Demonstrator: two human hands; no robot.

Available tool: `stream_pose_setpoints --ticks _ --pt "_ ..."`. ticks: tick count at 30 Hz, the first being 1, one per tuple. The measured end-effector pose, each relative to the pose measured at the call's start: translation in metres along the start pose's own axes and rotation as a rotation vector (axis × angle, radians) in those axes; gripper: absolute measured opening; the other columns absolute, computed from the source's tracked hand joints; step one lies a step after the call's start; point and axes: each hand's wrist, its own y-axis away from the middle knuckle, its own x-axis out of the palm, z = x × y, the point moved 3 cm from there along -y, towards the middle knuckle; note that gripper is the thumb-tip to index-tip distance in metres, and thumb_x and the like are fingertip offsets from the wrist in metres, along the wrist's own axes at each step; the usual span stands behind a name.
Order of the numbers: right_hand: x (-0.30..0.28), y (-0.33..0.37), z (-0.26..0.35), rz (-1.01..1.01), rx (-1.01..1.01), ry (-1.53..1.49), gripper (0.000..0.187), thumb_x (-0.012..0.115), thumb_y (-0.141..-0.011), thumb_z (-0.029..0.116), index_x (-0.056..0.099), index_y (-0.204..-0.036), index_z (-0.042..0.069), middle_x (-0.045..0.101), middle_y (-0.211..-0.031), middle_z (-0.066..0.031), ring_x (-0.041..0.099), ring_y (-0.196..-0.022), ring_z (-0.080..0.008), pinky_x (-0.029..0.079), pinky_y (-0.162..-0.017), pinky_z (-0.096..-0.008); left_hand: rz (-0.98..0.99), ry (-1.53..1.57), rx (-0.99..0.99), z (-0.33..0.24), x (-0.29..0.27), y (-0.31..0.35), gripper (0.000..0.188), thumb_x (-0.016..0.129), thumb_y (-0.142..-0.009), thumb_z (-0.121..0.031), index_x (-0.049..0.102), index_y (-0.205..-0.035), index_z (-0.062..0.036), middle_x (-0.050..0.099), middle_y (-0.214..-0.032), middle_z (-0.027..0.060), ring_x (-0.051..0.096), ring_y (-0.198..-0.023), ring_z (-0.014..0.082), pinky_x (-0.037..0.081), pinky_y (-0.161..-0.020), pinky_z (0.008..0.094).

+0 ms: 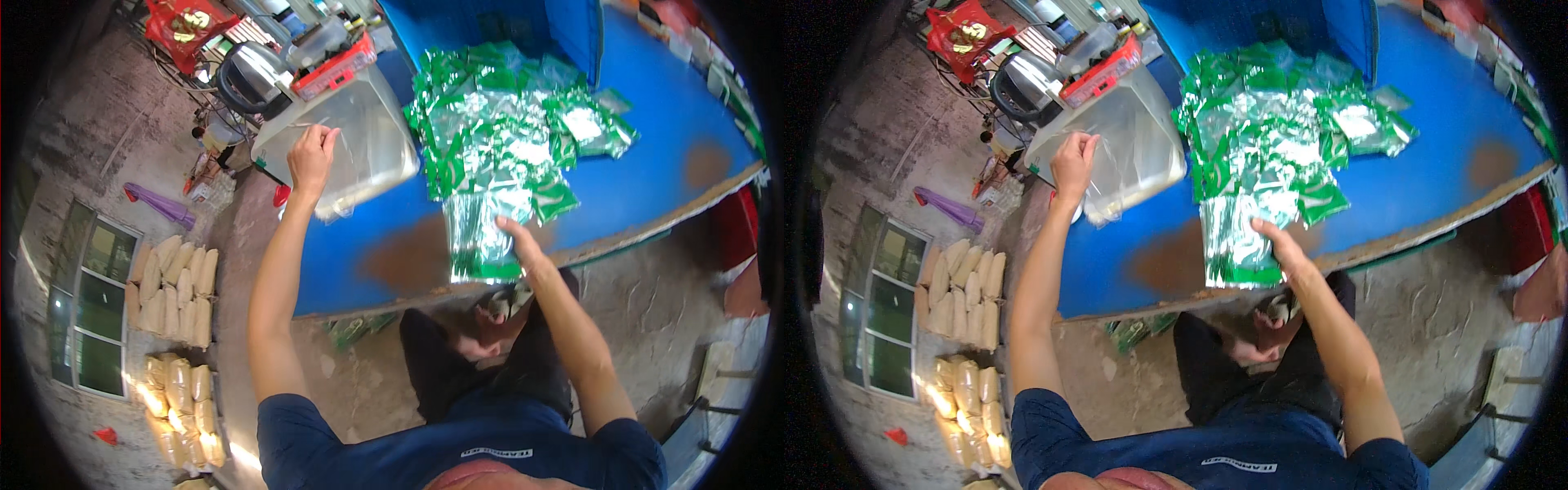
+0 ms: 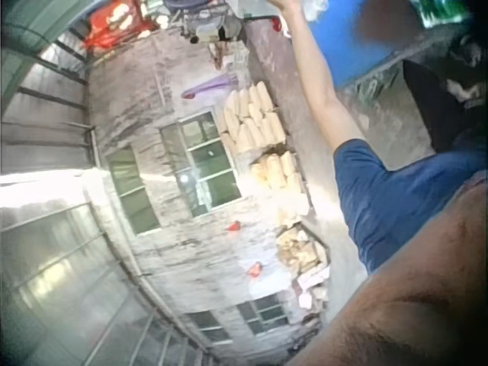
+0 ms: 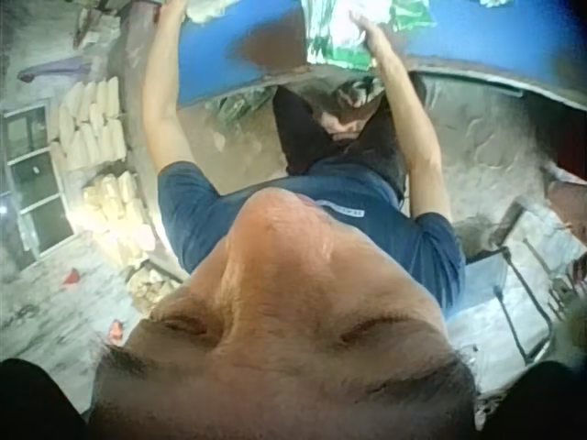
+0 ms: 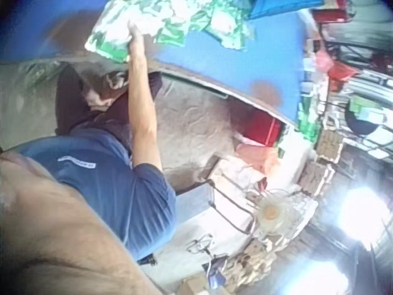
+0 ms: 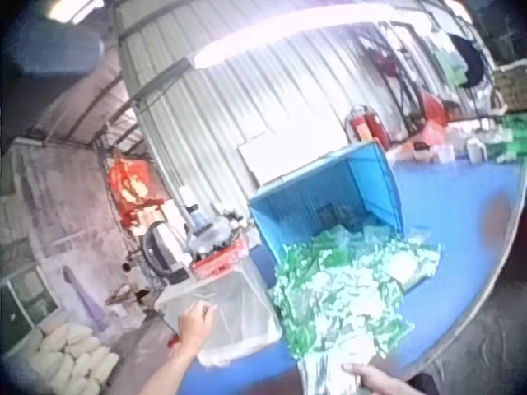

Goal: Sorting green plastic packets and placing them into a clear plastic bag on a blue table.

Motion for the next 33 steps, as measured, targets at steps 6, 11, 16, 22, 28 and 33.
stream_pose_setpoints --ticks 6,11,16,22,28,33 --pt "0.045 0.028 0.004 -0.084 -0.214 0.343 0.062 0.076 -0.084 0.025 0.048 -0.133 -0.001 0.063 -0.114 -0.0083 0.062 -0.102 -0.0175 0.053 -0.086 -0.0333 0.256 0.298 -0.26 -0.048 -0.037 0.06 0.023 0.074 -0.087 -0.024 0.069 -0.081 -0.0021 0.068 -0.064 0.0104 0.062 -0.052 0.0176 0.045 -0.052 0.0329" --pt "0.096 0.064 -0.002 -0.049 -0.289 0.498 0.041 0.076 -0.083 0.023 0.063 -0.115 0.001 0.068 -0.105 -0.0072 0.064 -0.094 -0.0146 0.053 -0.083 -0.0311 0.297 0.475 -0.463 -0.063 -0.041 0.117 0.022 0.074 -0.088 -0.017 0.067 -0.08 0.0014 0.065 -0.062 0.004 0.053 -0.053 0.0064 0.041 -0.05 0.0264" --pt "0.116 0.035 -0.046 0.099 0.177 0.258 0.043 0.074 -0.082 0.024 0.065 -0.118 0.002 0.07 -0.106 -0.0108 0.067 -0.093 -0.0179 0.054 -0.082 -0.0328 0.271 0.709 -0.645 -0.103 -0.046 0.143 0.019 0.07 -0.092 -0.011 0.063 -0.08 0.0012 0.057 -0.063 -0.0043 0.044 -0.055 0.0009 0.034 -0.049 0.0206" --pt "0.114 0.006 -0.07 -0.131 0.118 0.037 0.049 0.075 -0.081 0.031 0.065 -0.116 -0.002 0.068 -0.112 -0.0124 0.068 -0.091 -0.0206 0.055 -0.081 -0.0348 0.223 0.879 -0.655 -0.156 -0.058 0.165 0.014 0.069 -0.093 -0.01 0.063 -0.086 0.0007 0.059 -0.072 -0.0039 0.047 -0.063 0.0009 0.036 -0.054 0.0187" --pt "0.127 0.01 -0.047 0.032 -0.258 0.509 0.043 0.075 -0.081 0.032 0.069 -0.11 0.002 0.072 -0.099 -0.0116 0.067 -0.092 -0.0224 0.053 -0.084 -0.0356 0.651 0.952 -0.295 -0.252 -0.116 0.193 0.008 0.072 -0.088 -0.007 0.066 -0.089 -0.0009 0.066 -0.074 0.004 0.059 -0.066 0.0055 0.048 -0.06 0.0225" --pt "0.139 0.021 -0.055 0.219 -0.468 0.009 0.052 0.077 -0.08 0.026 0.06 -0.123 0.001 0.065 -0.116 -0.0129 0.058 -0.11 -0.0189 0.048 -0.094 -0.0364 0.148 0.372 0.47 -0.244 -0.112 0.075 0.015 0.063 -0.086 -0.006 0.068 -0.1 -0.0032 0.071 -0.082 0.0113 0.07 -0.081 0.022 0.054 -0.078 0.0359"
